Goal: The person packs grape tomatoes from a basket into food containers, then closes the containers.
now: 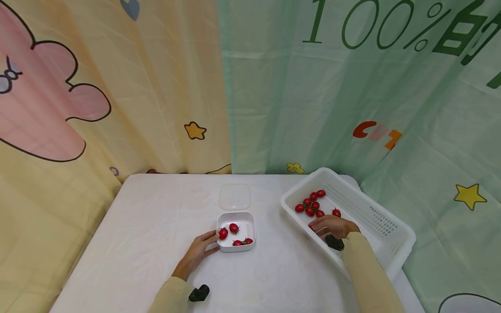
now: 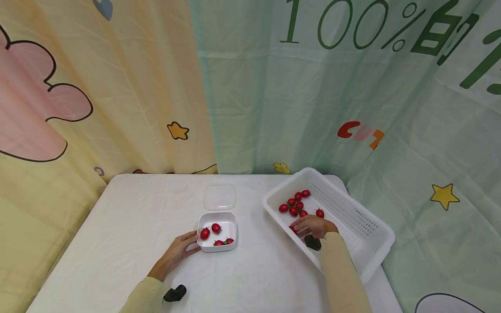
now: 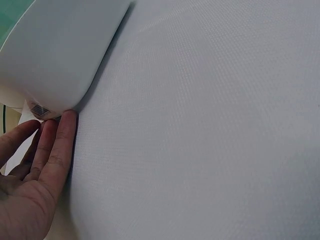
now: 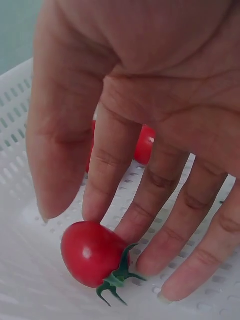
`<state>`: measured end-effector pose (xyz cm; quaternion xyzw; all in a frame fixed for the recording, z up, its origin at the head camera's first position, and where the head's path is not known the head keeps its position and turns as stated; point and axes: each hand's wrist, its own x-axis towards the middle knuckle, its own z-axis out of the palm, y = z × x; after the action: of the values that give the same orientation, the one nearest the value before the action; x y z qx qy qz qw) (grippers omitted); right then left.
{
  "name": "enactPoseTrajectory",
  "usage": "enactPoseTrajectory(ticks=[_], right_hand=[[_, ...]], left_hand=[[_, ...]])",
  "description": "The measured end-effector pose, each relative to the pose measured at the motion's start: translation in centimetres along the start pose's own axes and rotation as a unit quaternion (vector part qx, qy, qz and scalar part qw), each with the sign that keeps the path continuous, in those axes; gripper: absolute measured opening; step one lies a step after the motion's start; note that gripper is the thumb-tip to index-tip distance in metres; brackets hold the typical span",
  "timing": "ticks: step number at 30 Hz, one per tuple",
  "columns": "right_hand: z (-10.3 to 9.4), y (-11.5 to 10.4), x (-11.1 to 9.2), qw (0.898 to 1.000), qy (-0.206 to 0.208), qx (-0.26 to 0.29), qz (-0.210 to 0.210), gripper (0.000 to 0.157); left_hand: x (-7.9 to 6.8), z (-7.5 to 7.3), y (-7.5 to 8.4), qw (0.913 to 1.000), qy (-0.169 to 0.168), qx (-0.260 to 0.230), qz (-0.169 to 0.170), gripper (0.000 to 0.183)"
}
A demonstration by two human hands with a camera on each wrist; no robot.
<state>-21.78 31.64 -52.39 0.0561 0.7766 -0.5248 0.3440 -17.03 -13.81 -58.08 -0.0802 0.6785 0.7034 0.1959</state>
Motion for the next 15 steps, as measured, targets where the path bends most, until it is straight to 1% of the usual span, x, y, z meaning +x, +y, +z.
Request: enactPoseTrajectory(ticks=[9,15], right_hand=[[-0.07,0.26,0.74,1.000,-0.002,0.020,0.000,0.031],[-0.26,0.34,0.82,0.999,-0.015,0.027,-0.019,0.032]], left_hand=[[-0.10,0.02,0.05,1.0000,0.004,-0.003,0.003,0.055],[0.05,0.11,-0.14,1.0000,0.008,-0.002,0.004,0.054]])
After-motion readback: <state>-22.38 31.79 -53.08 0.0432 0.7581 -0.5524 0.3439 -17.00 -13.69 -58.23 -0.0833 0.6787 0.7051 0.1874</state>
